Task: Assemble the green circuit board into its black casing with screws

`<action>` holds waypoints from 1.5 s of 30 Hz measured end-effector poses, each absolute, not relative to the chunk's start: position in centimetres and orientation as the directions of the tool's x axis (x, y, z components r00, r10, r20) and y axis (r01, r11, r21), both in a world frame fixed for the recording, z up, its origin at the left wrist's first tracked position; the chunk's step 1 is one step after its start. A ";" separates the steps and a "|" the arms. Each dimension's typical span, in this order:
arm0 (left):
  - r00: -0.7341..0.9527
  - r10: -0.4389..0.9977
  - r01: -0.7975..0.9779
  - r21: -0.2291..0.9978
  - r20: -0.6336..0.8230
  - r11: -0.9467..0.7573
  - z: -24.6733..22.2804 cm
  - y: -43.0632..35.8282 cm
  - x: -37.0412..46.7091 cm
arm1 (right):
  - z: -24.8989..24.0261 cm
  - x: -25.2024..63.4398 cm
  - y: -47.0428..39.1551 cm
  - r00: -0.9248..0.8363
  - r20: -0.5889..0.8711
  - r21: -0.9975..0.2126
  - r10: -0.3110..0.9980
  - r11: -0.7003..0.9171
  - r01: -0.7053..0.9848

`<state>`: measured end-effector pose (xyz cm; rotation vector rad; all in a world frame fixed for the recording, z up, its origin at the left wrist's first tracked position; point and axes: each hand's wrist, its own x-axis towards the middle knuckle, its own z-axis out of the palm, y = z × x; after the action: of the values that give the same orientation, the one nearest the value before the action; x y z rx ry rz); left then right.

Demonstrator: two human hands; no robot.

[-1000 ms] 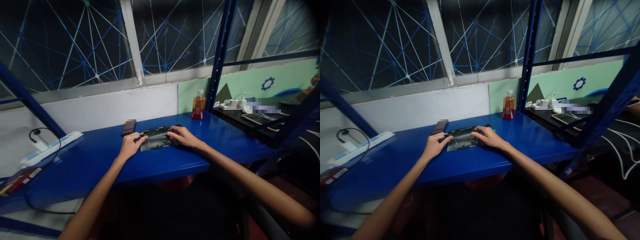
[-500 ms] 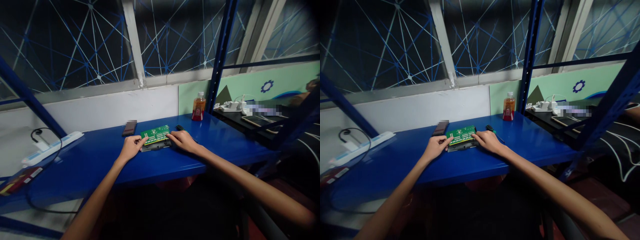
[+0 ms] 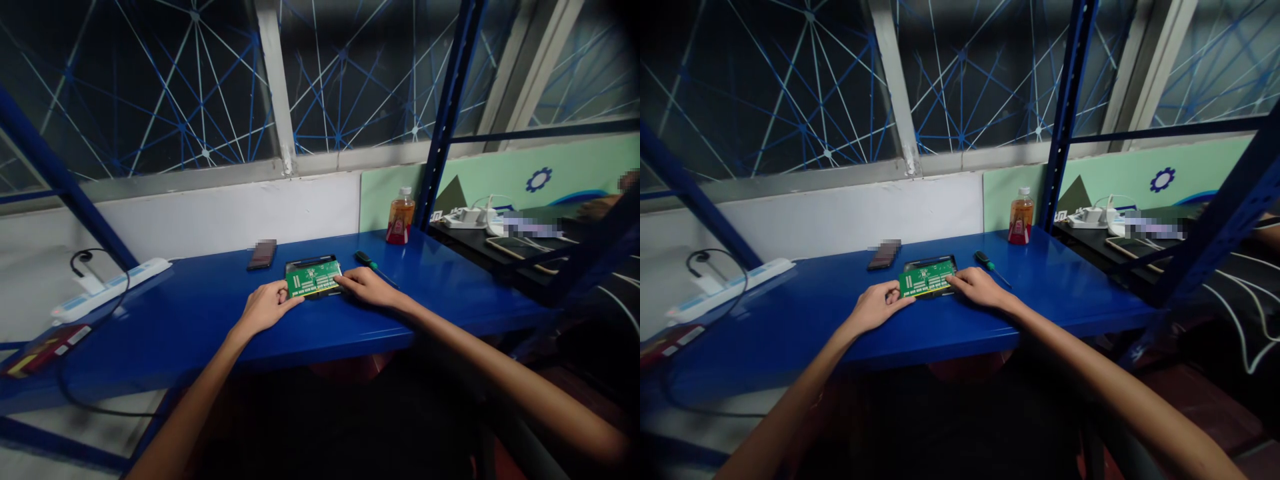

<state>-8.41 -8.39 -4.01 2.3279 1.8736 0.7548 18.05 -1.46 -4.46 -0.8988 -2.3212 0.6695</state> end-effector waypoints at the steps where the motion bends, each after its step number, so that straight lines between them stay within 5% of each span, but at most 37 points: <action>1: 0.146 0.932 0.907 0.332 0.331 -0.260 -4.0 -8.4 -8.4 | -4.6 18.1 -1.4 -0.625 0.306 -0.618 0.718 0.650 0.443; 15: 0.166 0.923 0.943 0.218 0.349 -0.252 -4.1 -8.6 -8.3 | -4.8 18.1 -1.5 -0.618 0.239 -0.452 0.749 0.649 0.612; 32: 0.181 0.885 0.958 0.127 0.429 -0.258 -4.0 -8.9 -7.5 | -4.4 18.2 -1.7 -0.608 0.232 -0.456 0.759 0.637 0.622; 38: 0.079 0.835 0.956 0.195 0.544 -0.217 -4.2 -9.1 -7.8 | -4.4 18.5 -1.8 -0.550 0.328 -0.422 0.768 0.640 0.642; 45: 0.228 0.836 0.927 0.151 0.498 -0.343 -4.3 -9.2 -7.8 | -4.5 18.8 -1.8 -0.657 0.438 -0.375 0.614 0.789 0.487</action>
<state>-7.85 -9.24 -4.25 2.5947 1.8870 0.8513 18.79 -1.82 -4.53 -0.8165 -2.4205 0.3023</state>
